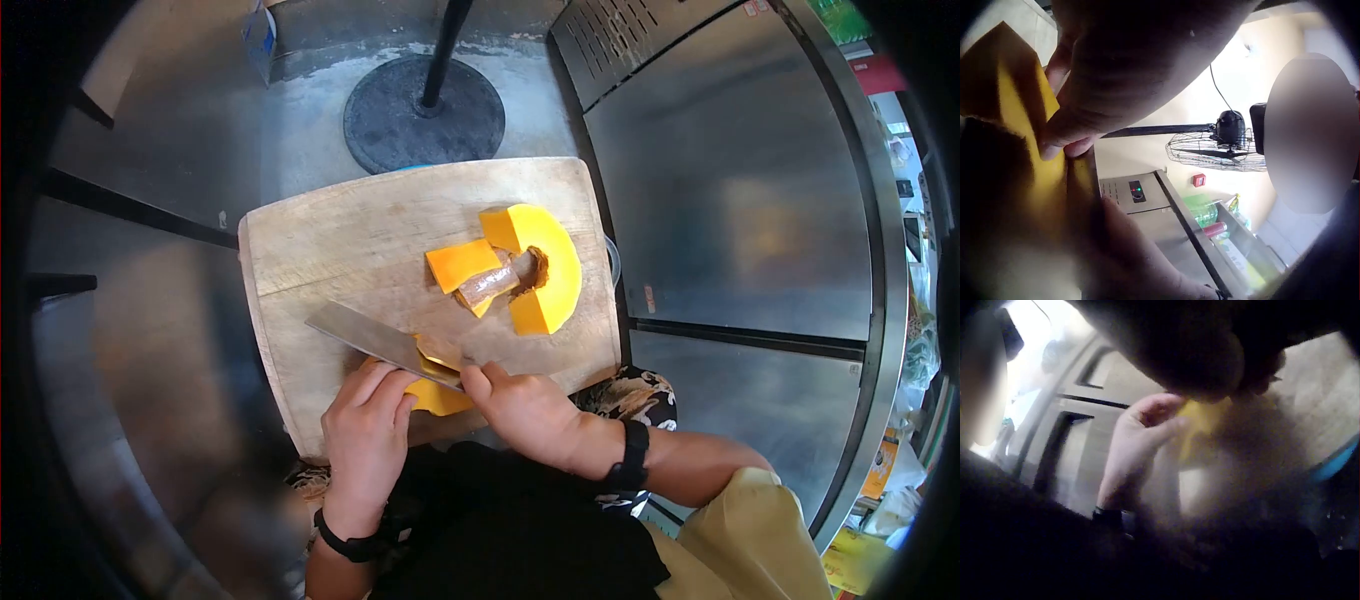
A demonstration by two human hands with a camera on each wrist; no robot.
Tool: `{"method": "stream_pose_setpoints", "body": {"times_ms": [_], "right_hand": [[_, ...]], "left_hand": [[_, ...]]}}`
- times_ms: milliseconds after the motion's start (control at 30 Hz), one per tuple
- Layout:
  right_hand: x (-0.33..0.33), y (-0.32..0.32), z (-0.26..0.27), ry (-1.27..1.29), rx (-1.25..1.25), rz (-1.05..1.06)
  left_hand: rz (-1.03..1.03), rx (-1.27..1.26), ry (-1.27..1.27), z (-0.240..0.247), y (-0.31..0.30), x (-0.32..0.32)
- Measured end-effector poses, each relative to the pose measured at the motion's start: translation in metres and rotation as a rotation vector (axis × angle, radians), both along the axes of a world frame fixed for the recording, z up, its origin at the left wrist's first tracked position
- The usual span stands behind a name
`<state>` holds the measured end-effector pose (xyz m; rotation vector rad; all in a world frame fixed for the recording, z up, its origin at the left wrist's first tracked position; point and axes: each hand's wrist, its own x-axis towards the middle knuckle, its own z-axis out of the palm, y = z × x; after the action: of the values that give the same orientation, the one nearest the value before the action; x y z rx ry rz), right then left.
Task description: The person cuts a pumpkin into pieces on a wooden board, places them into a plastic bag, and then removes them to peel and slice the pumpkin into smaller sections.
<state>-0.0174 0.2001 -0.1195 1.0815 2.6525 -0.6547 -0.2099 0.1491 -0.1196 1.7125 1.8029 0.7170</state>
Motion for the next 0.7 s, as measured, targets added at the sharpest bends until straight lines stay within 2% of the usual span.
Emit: {"method": "stream_pose_setpoints", "body": {"times_ms": [100,267,367,500,600,633,700], "right_hand": [[0.0,0.002,-0.005,0.003,0.04,0.017],[-0.007,0.011,-0.013,-0.001,-0.087,-0.042],[-0.02,0.019,-0.015,0.031,-0.13,-0.084],[-0.014,0.04,-0.024,0.061,-0.243,-0.115],[0.0,0.048,-0.027,0.22,-0.324,-0.202],[0.008,0.046,-0.033,0.313,-0.204,-0.187],[0.017,0.045,-0.024,0.373,-0.539,-0.458]], "left_hand": [[-0.014,0.005,-0.018,0.0,0.001,-0.002],[-0.077,0.07,0.016,0.011,0.004,0.002],[-0.074,-0.094,0.078,0.01,0.001,0.008],[-0.147,-0.033,0.091,0.006,-0.001,0.005],[-0.193,0.01,0.152,0.004,-0.003,0.007],[-0.177,0.016,0.163,-0.002,-0.003,0.007],[-0.155,0.017,0.174,-0.007,-0.005,0.007]]}}
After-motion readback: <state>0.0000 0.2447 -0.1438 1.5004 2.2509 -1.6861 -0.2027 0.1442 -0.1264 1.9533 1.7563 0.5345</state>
